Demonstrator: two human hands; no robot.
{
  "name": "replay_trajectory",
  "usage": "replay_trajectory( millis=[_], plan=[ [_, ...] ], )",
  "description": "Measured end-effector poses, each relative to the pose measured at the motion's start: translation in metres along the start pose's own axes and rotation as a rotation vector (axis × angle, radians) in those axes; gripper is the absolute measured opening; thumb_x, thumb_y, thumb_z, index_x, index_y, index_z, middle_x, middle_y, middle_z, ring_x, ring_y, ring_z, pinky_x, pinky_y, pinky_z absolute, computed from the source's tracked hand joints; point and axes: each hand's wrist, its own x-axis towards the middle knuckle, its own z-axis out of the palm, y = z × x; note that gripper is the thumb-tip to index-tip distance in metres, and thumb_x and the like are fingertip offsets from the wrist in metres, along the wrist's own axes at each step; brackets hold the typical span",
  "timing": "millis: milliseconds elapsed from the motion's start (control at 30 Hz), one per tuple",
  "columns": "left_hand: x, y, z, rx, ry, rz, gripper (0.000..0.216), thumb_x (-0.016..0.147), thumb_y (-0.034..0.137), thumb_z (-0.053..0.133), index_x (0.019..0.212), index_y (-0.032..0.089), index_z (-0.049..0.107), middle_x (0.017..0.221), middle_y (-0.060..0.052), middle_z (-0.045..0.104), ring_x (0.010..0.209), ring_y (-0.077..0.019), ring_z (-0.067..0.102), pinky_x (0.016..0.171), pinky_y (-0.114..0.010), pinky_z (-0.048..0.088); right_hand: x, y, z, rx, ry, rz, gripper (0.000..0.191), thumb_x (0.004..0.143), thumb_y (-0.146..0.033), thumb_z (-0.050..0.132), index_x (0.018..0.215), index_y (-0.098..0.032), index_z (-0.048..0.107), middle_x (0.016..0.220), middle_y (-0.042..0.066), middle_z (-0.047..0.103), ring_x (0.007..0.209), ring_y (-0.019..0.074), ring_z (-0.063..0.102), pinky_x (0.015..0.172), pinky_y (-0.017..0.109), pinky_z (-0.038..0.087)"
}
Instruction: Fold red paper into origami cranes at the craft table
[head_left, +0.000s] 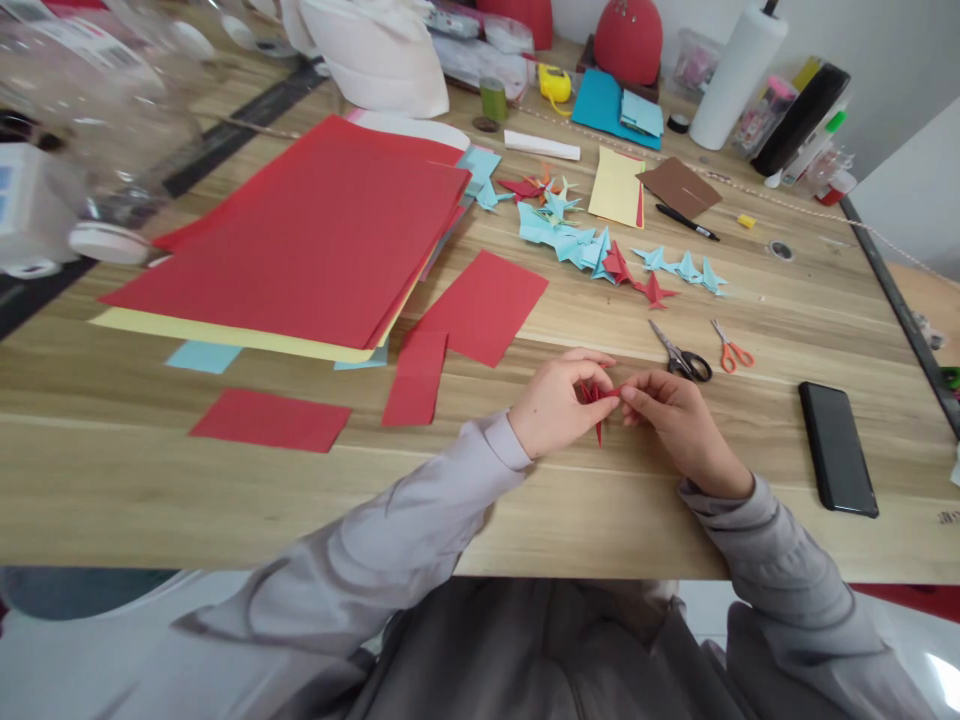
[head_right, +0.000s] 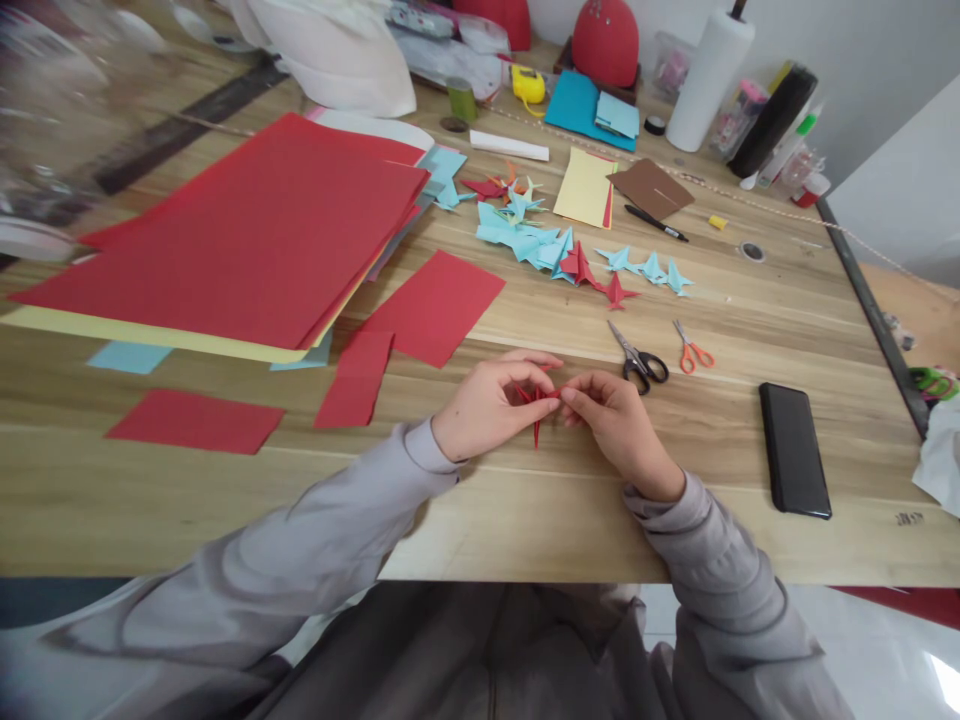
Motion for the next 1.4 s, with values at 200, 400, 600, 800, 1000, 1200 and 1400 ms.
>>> replay_trajectory(
  millis=[200,400,600,800,1000,1200,1400],
  plan=[
    [0.0012,-0.0028,0.0002,-0.036,0.015,-0.027,0.004,0.07,0.013,0.071,0.068,0.014,0.067,0.113,-0.014,0.067,0.094,-0.0217,0.068,0.077,-0.036,0.056,-0.0005,-0.0042,-0.0018,0.091,0.057,0.056,0.037,0.061,-0.047,0.083,0.075,-0.017,0.066,0.061,-0.002,0.064,0.054,0.0089,0.055,0.055,0.023,0.043],
    [0.0016,-0.0018,0.0005,-0.031,0.038,-0.026,0.005,0.069,0.012,0.071,0.068,0.015,0.067,0.112,-0.014,0.068,0.103,-0.0235,0.067,0.085,-0.038,0.055,-0.001,-0.0046,-0.0018,0.11,0.08,0.071,0.037,0.062,-0.047,0.083,0.076,-0.017,0.067,0.061,-0.002,0.064,0.054,0.0086,0.055,0.055,0.022,0.044],
    [0.0018,-0.0003,0.0006,-0.007,0.028,-0.041,0.005,0.069,0.014,0.071,0.067,0.015,0.067,0.111,-0.014,0.068,0.101,-0.0238,0.067,0.082,-0.037,0.055,-0.0016,-0.004,0.0006,-0.034,0.005,-0.002,0.04,0.067,-0.055,0.077,0.074,-0.017,0.068,0.06,-0.001,0.064,0.054,0.01,0.056,0.055,0.025,0.045],
    [0.0016,-0.0001,0.001,-0.003,0.017,-0.041,0.005,0.069,0.012,0.071,0.067,0.014,0.067,0.112,-0.014,0.067,0.1,-0.0232,0.067,0.086,-0.039,0.054,-0.0018,-0.0037,0.0011,-0.089,0.019,-0.024,0.037,0.067,-0.052,0.077,0.073,-0.017,0.067,0.058,-0.001,0.063,0.053,0.0104,0.056,0.055,0.026,0.046],
    [0.001,-0.0008,0.0003,-0.037,-0.007,-0.057,0.004,0.07,0.013,0.072,0.07,0.014,0.068,0.114,-0.014,0.067,0.095,-0.0218,0.068,0.08,-0.037,0.056,-0.0022,-0.007,0.0012,-0.054,0.017,0.011,0.034,0.064,-0.048,0.079,0.07,-0.017,0.066,0.056,-0.002,0.062,0.051,0.0092,0.054,0.053,0.024,0.044],
    [-0.0005,-0.0007,0.0007,-0.045,-0.023,-0.031,0.003,0.071,0.014,0.072,0.071,0.014,0.069,0.115,-0.013,0.066,0.082,-0.0173,0.068,0.072,-0.033,0.057,-0.0046,-0.0102,0.0032,0.035,0.029,0.022,0.031,0.062,-0.043,0.081,0.066,-0.018,0.064,0.053,-0.003,0.061,0.047,0.0084,0.05,0.05,0.024,0.041],
    [0.0003,-0.0005,0.0004,-0.045,-0.001,-0.032,0.003,0.07,0.015,0.071,0.07,0.014,0.068,0.113,-0.013,0.067,0.081,-0.0169,0.068,0.063,-0.028,0.054,-0.0043,-0.0092,0.0025,0.072,0.076,0.037,0.03,0.06,-0.042,0.082,0.066,-0.017,0.066,0.053,-0.002,0.063,0.047,0.0089,0.052,0.049,0.024,0.04]
  ],
)
